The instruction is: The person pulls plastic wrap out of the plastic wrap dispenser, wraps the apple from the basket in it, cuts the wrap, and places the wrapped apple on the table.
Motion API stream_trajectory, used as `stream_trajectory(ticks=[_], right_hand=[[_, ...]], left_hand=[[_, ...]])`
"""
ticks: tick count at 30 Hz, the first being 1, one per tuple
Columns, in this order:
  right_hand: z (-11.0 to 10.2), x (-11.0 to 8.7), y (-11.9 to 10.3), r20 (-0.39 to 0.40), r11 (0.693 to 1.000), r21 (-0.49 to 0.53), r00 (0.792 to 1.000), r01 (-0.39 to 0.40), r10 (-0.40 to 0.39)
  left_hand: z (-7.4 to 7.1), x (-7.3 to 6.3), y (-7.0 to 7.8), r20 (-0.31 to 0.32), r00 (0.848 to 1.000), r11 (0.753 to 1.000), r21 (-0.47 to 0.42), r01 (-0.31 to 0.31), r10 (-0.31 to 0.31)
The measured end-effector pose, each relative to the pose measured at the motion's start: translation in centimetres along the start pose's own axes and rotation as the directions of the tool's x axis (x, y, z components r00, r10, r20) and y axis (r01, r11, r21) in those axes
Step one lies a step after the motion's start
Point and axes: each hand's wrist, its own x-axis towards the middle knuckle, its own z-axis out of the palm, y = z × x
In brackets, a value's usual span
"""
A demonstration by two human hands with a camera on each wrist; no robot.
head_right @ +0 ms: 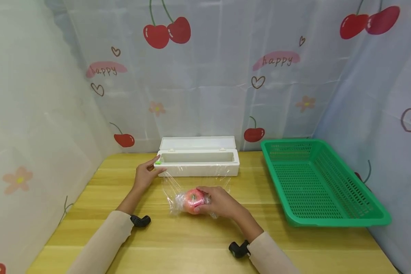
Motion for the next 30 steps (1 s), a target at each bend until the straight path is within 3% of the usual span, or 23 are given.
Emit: stream_trajectory(ticks=[4,8,13,19,25,30], right_hand=[[-0.2,0.1,-0.1,-0.062,1.000,-0.018,0.998,0.000,-0.001],[-1.0,0.7,-0.7,-0.175,0.999,-0.053,0.985,-0.005,-0.005],[-2.6,2.7,-2.5,-0.258,0.989,-0.123,0.960,0.082,-0.112],[-3.7,5.9,-5.2,-0.210,0.965,-0.239,0.964,0.112,-0.164],[-3.3,8.8,-7.5,-0.137,0.943,-0.328,0.984,0.066,-0.117],[-2.4,11.1,-8.3,-0.113,0.923,-0.381,0.988,0.056,-0.107]], left_hand=[[0.0,0.2,0.2,0.004,1.000,1.000,0.006,-0.011,0.011],[-0.1,0.3,0.4,0.014,1.000,1.000,0.016,-0.006,0.005],[-0.2,0.5,0.8,-0.004,1.000,1.000,0.015,0.016,-0.015],[-0.3,0.5,0.7,0.008,1.000,1.000,0.004,0.019,-0.020],[-0.5,0.3,0.4,0.011,1.000,1.000,-0.019,0.018,-0.017],[-0.5,0.3,0.2,0.017,1.000,0.999,-0.033,0.002,-0.002]])
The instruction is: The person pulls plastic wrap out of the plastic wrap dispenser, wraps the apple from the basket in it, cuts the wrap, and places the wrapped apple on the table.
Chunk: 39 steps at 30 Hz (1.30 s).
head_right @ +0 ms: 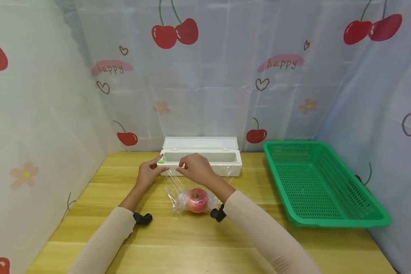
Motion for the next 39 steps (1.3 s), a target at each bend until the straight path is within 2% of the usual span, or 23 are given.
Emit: stream_trajectory(ticks=[7,8,19,29,39], right_hand=[[1.7,3.1,0.3,0.020,1.000,0.005,1.000,0.023,-0.023],[2.0,3.4,0.4,0.019,1.000,0.002,1.000,0.021,-0.021],[5.0,6.4,1.3,0.046,0.995,0.040,0.995,-0.088,0.086],[7.2,8.3,1.2,0.071,0.990,0.067,0.990,-0.125,0.120],[7.5,9.6,0.7,0.050,0.987,-0.022,0.986,-0.157,0.158]], left_hand=[[0.0,0.3,-0.4,-0.004,1.000,1.000,0.006,-0.011,0.011],[0.0,0.2,0.0,-0.003,1.000,1.000,0.006,-0.012,0.012],[0.2,0.0,-1.0,-0.012,0.999,1.000,0.003,-0.029,0.029],[0.1,-0.2,-0.8,-0.014,0.999,0.999,-0.026,-0.038,0.038],[0.1,0.2,-0.3,-0.023,0.996,0.996,-0.003,-0.087,0.087]])
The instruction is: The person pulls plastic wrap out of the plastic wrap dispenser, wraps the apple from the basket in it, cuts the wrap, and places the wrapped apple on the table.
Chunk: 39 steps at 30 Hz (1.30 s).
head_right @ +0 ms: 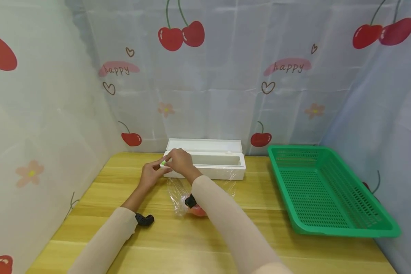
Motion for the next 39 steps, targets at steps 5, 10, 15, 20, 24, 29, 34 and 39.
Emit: stream_trajectory(ticks=[5,10,15,20,24,29,34,39], right_hand=[[0.0,0.1,-0.4,-0.020,1.000,-0.019,1.000,-0.017,0.017],[0.0,0.1,-0.7,-0.010,0.998,-0.043,0.999,-0.037,0.037],[-0.1,0.1,-1.1,0.033,0.996,-0.091,0.999,-0.004,0.007],[-0.1,-0.1,-1.1,0.055,0.993,-0.118,0.998,-0.007,0.014],[-0.1,-0.2,-0.9,0.056,0.992,-0.124,0.998,0.015,-0.008],[-0.2,-0.2,-0.4,0.045,0.988,-0.148,0.998,0.044,-0.037],[-0.8,0.0,-0.2,0.058,0.985,-0.167,0.998,0.049,-0.040],[-1.3,0.0,0.6,0.085,0.979,-0.199,0.996,0.036,-0.019]], left_hand=[[0.1,0.2,-0.1,-0.007,1.000,1.000,-0.004,-0.020,0.020],[0.0,0.2,0.0,0.013,0.999,1.000,-0.004,0.030,-0.030],[-0.3,-0.1,0.3,-0.002,0.999,0.999,-0.026,0.038,-0.038],[-0.3,-0.2,0.1,0.010,1.000,0.998,-0.050,0.027,-0.027],[-0.1,-0.4,0.0,0.026,1.000,0.998,-0.067,0.019,-0.018],[-0.3,-0.9,2.3,0.050,0.999,0.996,-0.089,0.009,-0.004],[-0.2,-0.7,2.6,0.036,0.999,0.997,-0.077,-0.004,0.007],[-0.1,0.0,0.2,0.010,1.000,1.000,-0.019,0.007,-0.006]])
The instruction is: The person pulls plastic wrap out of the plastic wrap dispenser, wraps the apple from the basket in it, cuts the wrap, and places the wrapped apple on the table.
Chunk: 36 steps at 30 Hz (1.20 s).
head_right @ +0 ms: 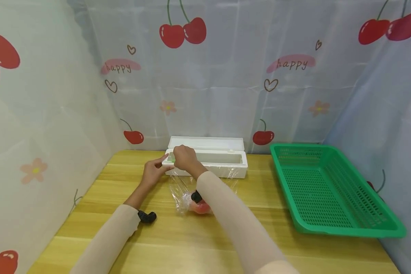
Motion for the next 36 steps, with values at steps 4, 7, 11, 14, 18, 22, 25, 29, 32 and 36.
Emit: stream_trajectory(ticks=[4,7,11,14,18,22,25,29,32,36], right_hand=[[-0.5,-0.6,0.8,0.012,1.000,0.009,1.000,-0.003,0.003],[-0.7,-1.1,1.3,0.022,1.000,0.015,1.000,0.007,-0.008],[-0.8,-1.4,2.0,0.037,1.000,0.020,0.999,0.021,-0.022],[-1.0,-1.7,2.4,0.041,0.999,0.031,0.999,0.030,-0.031],[-1.4,-2.1,2.9,0.033,0.998,0.038,0.998,0.048,-0.049],[-1.7,-2.5,3.7,0.019,0.996,0.048,0.997,0.071,-0.072],[-1.7,-2.9,4.4,0.013,0.995,0.061,0.996,0.082,-0.083],[-1.9,-3.4,5.3,0.008,0.992,0.083,0.996,0.092,-0.092],[-2.0,-3.8,5.9,0.008,0.991,0.093,0.995,0.095,-0.096],[-2.3,-4.4,6.3,0.010,0.988,0.118,0.995,0.099,-0.101]], left_hand=[[0.0,0.1,-0.3,-0.008,1.000,1.000,0.004,-0.002,0.002],[0.1,0.0,-0.3,-0.004,1.000,1.000,-0.010,0.005,-0.005],[0.2,-0.1,-0.4,0.004,1.000,0.999,-0.027,0.016,-0.016],[0.2,-0.2,-0.4,0.010,1.000,0.999,-0.037,0.015,-0.014],[0.2,-0.2,-0.3,0.016,1.000,0.999,-0.033,0.011,-0.010],[0.1,0.0,-0.2,0.007,1.000,1.000,-0.001,0.017,-0.017],[0.1,0.0,-0.1,0.001,1.000,0.999,0.025,0.028,-0.028],[0.0,0.0,0.1,-0.002,0.999,0.998,0.043,0.037,-0.037],[0.0,0.0,0.1,-0.005,0.999,0.998,0.047,0.042,-0.042],[0.2,0.0,0.1,0.002,0.999,0.998,0.033,0.048,-0.048]])
